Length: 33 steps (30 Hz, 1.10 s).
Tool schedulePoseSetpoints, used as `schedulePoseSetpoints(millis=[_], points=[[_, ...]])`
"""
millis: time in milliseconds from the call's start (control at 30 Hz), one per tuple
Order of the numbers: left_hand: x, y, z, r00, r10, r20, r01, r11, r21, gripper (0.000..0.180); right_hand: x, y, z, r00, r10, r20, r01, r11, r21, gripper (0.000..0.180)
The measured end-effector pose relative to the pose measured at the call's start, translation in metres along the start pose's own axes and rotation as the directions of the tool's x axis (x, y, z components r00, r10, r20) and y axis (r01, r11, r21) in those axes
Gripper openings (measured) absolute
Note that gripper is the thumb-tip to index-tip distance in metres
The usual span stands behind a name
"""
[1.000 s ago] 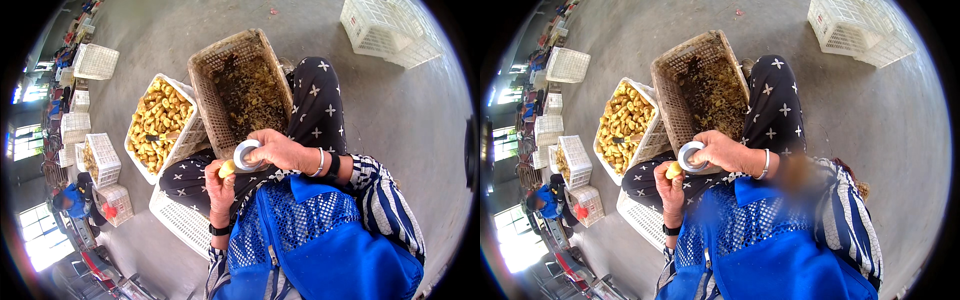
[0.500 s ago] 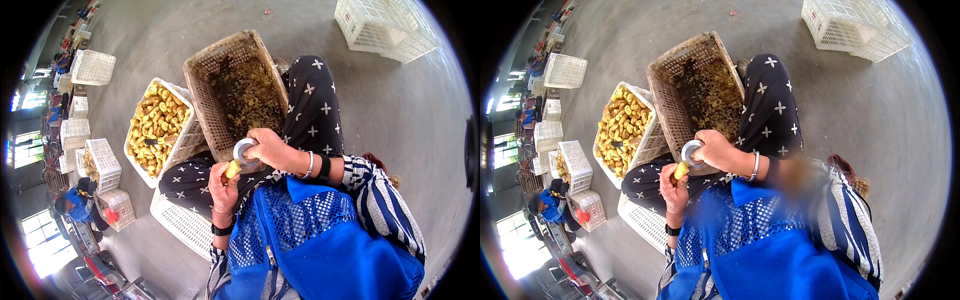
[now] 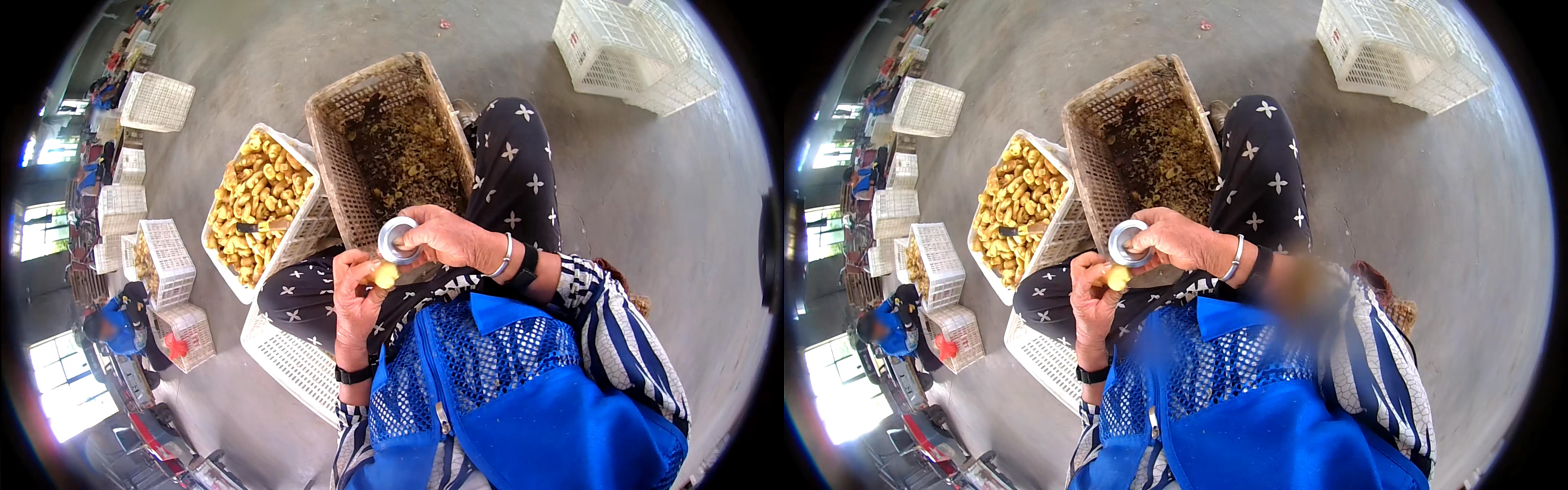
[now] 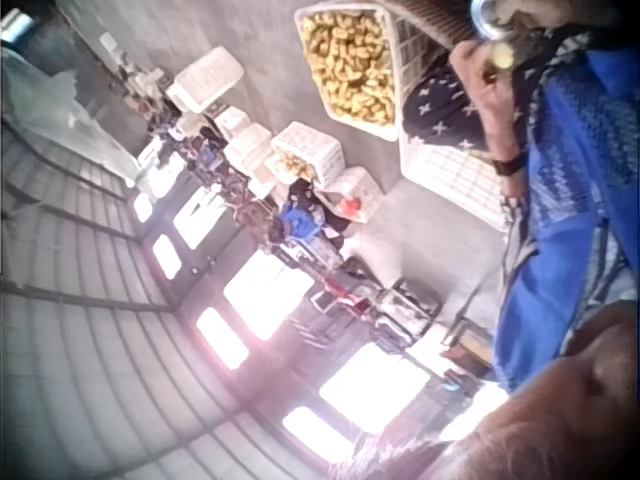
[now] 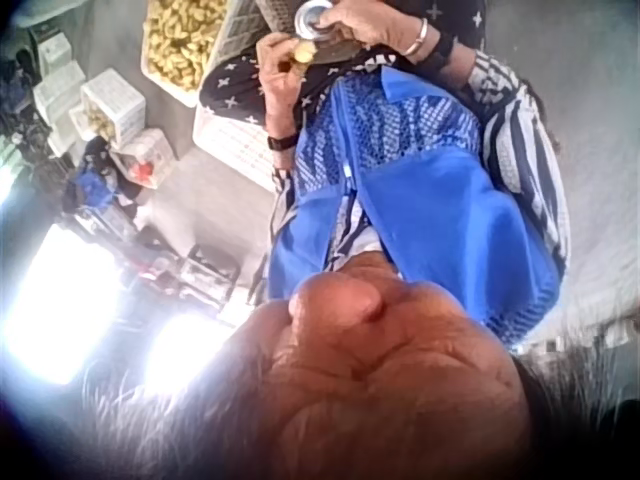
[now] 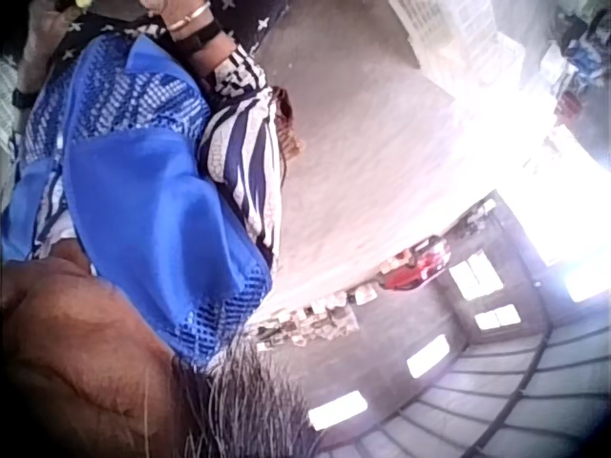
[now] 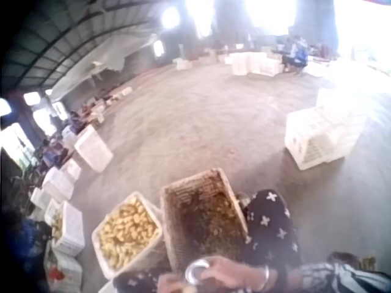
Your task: The person peels a ginger root using a circular metal scraper and a knife, then places it into a plastic crate.
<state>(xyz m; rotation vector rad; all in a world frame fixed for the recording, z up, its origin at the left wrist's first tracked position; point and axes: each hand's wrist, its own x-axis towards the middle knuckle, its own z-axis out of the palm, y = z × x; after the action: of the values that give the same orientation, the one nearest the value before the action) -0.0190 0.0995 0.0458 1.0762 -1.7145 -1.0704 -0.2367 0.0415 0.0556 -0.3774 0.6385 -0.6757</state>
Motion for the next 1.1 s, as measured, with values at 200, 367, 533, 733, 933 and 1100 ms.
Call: schedulePoseSetpoints(millis=[200,367,533,733,933,1100], points=[[0.011,0.006,0.003,0.965,-0.260,-0.035,0.202,0.820,-0.536,0.079,-0.007,0.012,0.009,0.985,-0.161,-0.063,0.152,0.981,-0.119,0.018],[0.020,0.019,0.013,0.932,-0.357,-0.065,0.214,0.687,-0.695,0.083,-0.006,0.024,0.014,0.845,-0.532,0.050,0.469,0.695,-0.545,0.012],[0.014,0.014,0.015,0.879,-0.475,0.049,0.355,0.580,-0.733,0.068,-0.009,0.024,0.018,0.798,-0.582,0.159,0.503,0.497,-0.707,0.017],[0.011,0.014,0.013,0.809,-0.586,0.041,0.357,0.436,-0.826,0.059,0.004,-0.003,-0.014,0.599,-0.800,-0.031,0.447,0.366,-0.816,0.015],[0.016,0.030,0.020,0.849,-0.525,0.057,0.409,0.585,-0.700,0.060,-0.008,-0.018,0.012,0.834,-0.550,-0.045,0.304,0.527,-0.793,0.020],[0.012,0.029,0.018,0.895,-0.429,0.121,0.386,0.609,-0.693,0.061,-0.012,-0.012,0.033,0.896,-0.443,0.017,0.317,0.612,-0.725,0.021]])
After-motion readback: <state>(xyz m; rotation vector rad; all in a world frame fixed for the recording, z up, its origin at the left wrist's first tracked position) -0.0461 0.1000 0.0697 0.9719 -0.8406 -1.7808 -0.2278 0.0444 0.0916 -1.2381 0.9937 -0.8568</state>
